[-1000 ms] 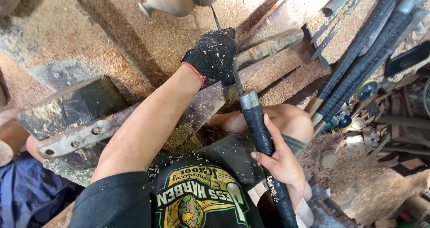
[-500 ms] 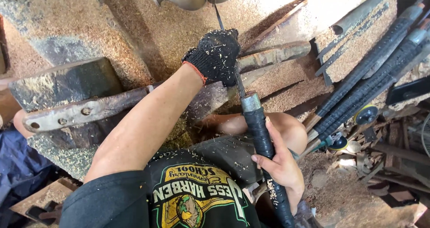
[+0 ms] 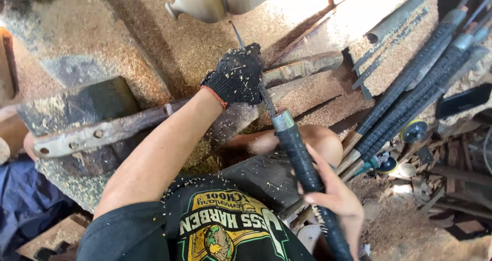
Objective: Turning a wooden object on a lathe using a handheld chisel to shape it.
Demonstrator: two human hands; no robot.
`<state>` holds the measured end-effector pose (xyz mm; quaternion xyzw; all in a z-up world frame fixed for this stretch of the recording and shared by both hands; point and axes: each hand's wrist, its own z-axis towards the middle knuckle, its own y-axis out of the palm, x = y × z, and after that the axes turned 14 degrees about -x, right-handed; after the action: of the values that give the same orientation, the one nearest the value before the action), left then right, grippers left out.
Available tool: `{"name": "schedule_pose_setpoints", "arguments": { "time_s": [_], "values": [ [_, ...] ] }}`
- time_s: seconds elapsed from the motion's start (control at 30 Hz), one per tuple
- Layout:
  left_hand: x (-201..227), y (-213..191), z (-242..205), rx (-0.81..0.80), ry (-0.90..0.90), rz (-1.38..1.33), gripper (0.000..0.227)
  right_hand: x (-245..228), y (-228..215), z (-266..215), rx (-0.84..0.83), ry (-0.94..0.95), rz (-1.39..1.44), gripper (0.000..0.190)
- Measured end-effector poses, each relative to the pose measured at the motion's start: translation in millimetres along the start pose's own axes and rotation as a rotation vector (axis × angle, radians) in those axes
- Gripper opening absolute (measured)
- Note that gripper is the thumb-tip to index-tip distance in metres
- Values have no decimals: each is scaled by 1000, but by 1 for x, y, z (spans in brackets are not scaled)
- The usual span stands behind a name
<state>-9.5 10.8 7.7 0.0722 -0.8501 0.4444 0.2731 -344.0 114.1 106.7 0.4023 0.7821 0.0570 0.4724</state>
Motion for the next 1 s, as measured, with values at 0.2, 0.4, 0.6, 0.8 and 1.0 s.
{"name": "schedule_pose_setpoints", "arguments": {
  "time_s": [0.2,0.4,0.6,0.8,1.0],
  "values": [
    [-9,8,3,-28,94,-36,34,-13,40,-9,50,68,429,112],
    [-17,-17,14,-144,143,-41,47,-7,87,14,282,157,121,117],
    [-15,-24,18,-214,160,-11,56,3,99,22,364,133,139,116],
    [-12,-26,16,-235,96,-15,53,8,88,17,299,98,162,115],
    [-9,-25,14,-254,76,6,48,4,72,10,269,124,188,116]
  ]
}}
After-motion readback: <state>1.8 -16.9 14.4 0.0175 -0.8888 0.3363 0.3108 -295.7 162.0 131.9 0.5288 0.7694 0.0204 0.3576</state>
